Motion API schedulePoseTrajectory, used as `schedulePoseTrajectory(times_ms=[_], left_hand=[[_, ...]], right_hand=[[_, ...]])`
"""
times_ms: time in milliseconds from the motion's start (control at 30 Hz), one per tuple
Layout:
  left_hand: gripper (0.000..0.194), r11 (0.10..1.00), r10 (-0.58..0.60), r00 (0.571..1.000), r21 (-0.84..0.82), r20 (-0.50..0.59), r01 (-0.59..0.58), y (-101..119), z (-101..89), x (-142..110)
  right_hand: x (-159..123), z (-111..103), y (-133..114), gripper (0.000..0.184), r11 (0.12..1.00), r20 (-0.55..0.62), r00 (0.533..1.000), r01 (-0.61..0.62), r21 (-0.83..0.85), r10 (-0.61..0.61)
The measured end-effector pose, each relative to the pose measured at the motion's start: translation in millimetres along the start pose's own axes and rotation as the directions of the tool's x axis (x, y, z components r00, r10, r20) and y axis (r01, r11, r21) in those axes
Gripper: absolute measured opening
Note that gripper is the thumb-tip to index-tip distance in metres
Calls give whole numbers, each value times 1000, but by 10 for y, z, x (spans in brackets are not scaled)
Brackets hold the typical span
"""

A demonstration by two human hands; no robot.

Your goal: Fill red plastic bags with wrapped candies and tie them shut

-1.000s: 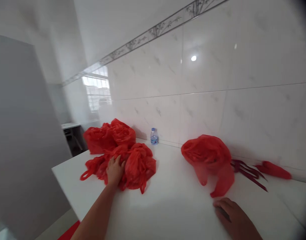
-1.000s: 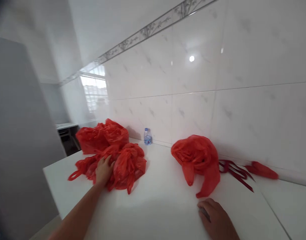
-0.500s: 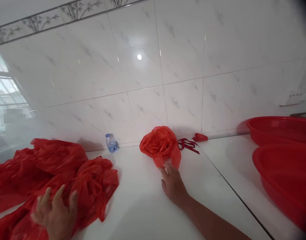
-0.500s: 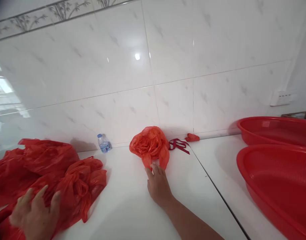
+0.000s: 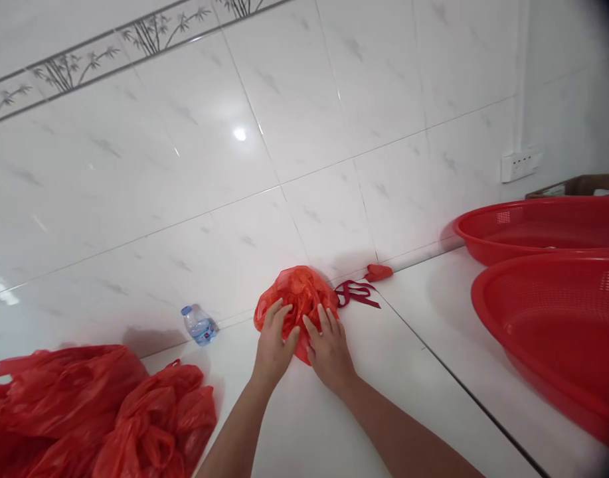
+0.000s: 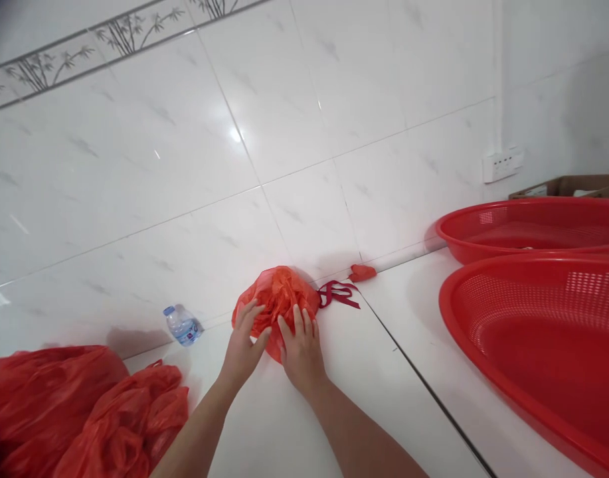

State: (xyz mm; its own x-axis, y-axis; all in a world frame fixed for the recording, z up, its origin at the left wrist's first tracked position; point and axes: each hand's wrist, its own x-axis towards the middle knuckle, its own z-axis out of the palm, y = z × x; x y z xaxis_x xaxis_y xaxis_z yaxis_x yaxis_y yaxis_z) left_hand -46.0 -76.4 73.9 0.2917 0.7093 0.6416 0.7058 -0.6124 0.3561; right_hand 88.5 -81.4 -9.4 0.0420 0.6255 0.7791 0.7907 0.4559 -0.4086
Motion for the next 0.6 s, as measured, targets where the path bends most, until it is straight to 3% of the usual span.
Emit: schedulePoseTrajectory(times_ms=[100,200,300,400,600], left_hand=[[49,990,-109,992,-82,61,114,166,207,358],[58,981,-161,983,-99,86,169,184,359,622],[47,960,-238,968,-134,86,248,105,446,794],[6,920,-321,946,-221,46,323,27,448,888],[29,741,-507,853,-567,-120,360,49,240,939]], right_hand=[[-18,42,68,63,1000,56,998,-11,-7,11],[-43,98,87,65,1000,61,998,5,-23,-4],[-62,158,100,62,999,37,999,9,-42,-8],[-62,178,100,64,998,35,999,-25,-53,27],[-44,150,86,71,990,77,989,-122,-66,127]])
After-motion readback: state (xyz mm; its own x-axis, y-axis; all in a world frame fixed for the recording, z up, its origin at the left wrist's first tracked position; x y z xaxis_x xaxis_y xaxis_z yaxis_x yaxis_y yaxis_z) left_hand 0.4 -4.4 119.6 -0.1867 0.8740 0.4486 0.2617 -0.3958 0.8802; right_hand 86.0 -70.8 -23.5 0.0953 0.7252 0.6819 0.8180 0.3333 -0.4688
